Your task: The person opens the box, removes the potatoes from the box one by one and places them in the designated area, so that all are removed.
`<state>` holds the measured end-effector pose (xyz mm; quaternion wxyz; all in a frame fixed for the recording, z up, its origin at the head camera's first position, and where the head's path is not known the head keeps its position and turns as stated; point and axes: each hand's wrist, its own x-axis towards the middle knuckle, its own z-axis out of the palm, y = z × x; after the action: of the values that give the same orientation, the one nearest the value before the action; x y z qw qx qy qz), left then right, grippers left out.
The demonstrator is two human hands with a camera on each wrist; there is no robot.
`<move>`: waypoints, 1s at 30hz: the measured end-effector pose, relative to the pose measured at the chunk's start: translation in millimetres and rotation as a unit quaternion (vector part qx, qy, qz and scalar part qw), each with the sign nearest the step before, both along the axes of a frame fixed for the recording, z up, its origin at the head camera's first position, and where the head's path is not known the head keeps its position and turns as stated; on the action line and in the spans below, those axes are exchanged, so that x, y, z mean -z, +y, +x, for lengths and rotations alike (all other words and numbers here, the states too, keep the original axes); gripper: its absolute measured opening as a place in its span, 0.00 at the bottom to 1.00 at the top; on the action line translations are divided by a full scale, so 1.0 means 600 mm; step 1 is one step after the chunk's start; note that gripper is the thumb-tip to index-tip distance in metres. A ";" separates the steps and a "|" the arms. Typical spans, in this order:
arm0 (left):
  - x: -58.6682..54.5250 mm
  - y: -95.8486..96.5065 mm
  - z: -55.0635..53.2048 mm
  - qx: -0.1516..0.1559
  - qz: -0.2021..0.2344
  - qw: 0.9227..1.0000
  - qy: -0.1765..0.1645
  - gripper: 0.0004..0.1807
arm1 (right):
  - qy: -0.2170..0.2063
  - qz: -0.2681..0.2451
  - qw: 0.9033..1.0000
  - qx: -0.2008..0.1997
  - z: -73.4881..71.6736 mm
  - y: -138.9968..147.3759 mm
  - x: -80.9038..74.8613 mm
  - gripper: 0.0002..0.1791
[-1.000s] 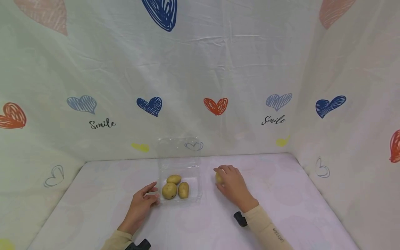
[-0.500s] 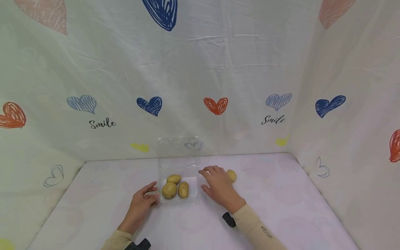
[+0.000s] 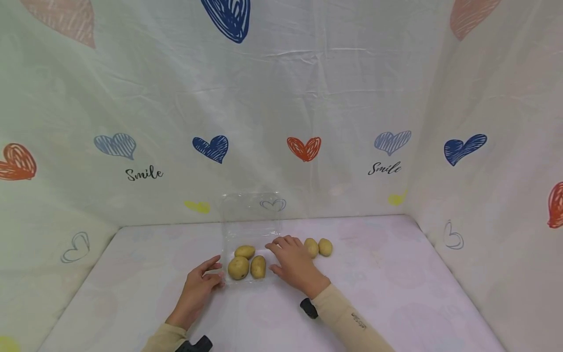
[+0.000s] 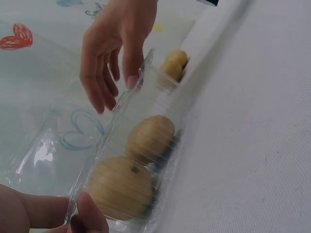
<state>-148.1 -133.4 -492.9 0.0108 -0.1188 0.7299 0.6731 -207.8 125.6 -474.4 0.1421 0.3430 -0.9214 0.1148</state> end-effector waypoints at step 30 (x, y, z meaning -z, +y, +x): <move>0.003 0.000 -0.001 0.003 -0.004 1.000 0.003 0.31 | -0.047 0.034 0.997 -0.041 -0.016 -0.038 0.001 0.28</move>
<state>-148.8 -133.3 -494.8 0.0100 -0.1146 0.7329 0.6706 -217.6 102.9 -475.1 0.0817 0.3790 -0.9158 0.1052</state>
